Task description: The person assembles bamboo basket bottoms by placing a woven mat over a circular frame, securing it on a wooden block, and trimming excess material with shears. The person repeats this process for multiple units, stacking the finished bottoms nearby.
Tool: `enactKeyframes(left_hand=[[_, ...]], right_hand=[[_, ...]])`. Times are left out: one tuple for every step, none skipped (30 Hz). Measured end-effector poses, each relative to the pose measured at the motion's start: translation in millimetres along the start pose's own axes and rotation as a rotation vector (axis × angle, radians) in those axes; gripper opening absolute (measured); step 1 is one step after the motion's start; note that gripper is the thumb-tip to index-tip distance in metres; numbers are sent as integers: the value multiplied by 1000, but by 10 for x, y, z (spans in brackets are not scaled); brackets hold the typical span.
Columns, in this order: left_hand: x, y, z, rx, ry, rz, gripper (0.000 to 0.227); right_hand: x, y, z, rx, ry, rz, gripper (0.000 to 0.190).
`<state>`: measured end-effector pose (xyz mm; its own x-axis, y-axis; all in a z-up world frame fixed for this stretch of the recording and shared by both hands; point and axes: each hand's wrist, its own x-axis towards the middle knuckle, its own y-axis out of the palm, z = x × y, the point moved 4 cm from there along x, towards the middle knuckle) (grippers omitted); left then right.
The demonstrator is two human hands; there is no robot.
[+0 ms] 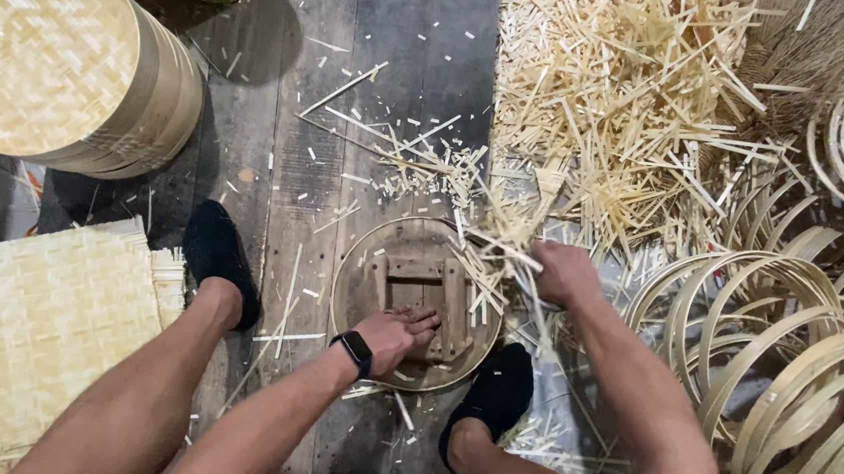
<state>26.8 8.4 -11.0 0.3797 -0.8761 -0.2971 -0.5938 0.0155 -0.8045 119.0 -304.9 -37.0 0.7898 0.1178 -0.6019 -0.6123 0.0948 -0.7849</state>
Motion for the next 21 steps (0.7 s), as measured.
enactKeyframes(left_hand=[[-33, -2, 3, -8, 11, 24, 58], [-66, -11, -5, -17, 22, 47, 58], [-77, -46, 5, -19, 16, 70, 59], [-87, -92, 5, -21, 9, 92, 60], [-87, -147, -5, -22, 5, 114, 61], [-73, -237, -28, -21, 28, 59, 64], [-80, -313, -67, -23, 53, 11, 68], [-88, -382, -116, -25, 78, -37, 71], [-56, -410, -89, -113, -24, 52, 64], [-34, -429, -53, -199, -125, 144, 56], [-6, -429, -7, -291, -228, 236, 49], [74, -479, 97, -310, -329, 201, 40], [115, -504, 212, -331, -434, 173, 33], [223, -627, 330, -333, -408, -89, 23], [343, -770, 474, -325, -375, -352, 18], [467, -863, 619, -310, -348, -477, 19], [593, -948, 754, -296, -317, -603, 21], [717, -968, 867, -236, -320, -580, 21], [841, -981, 966, -178, -323, -556, 24], [974, -993, 1056, -120, -326, -532, 30], [1108, -946, 1153, -166, -369, -389, 30]], right_hand=[[-48, 20, -50, 7, -16, 16, 20], [-102, 50, -146, 111, 45, 4, 20], [-149, 71, -279, 213, 108, -13, 21], [-182, 110, -416, 315, 171, -30, 23], [-189, 119, -545, 241, 180, -116, 23], [-188, 143, -678, 167, 188, -202, 23], [-203, 218, -784, 97, 198, -283, 23], [-184, 354, -878, 146, 276, -267, 28], [-117, 451, -960, 192, 356, -260, 35], [-56, 528, -1028, 239, 435, -253, 43], [-6, 606, -1074, 260, 512, -180, 49], [24, 669, -1087, 282, 588, -106, 55], [0, 763, -1037, 306, 662, -24, 61], [-36, 798, -941, 269, 637, -15, 65], [-94, 802, -819, 235, 613, -11, 71], [-176, 790, -684, 201, 590, -6, 78], [-294, 733, -537, 193, 512, -137, 70], [-401, 673, -385, 182, 436, -269, 63], [-448, 724, -234, 462, 437, -235, 57], [-468, 784, -86, 742, 432, -200, 53], [-438, 824, 48, 869, 352, -120, 43]])
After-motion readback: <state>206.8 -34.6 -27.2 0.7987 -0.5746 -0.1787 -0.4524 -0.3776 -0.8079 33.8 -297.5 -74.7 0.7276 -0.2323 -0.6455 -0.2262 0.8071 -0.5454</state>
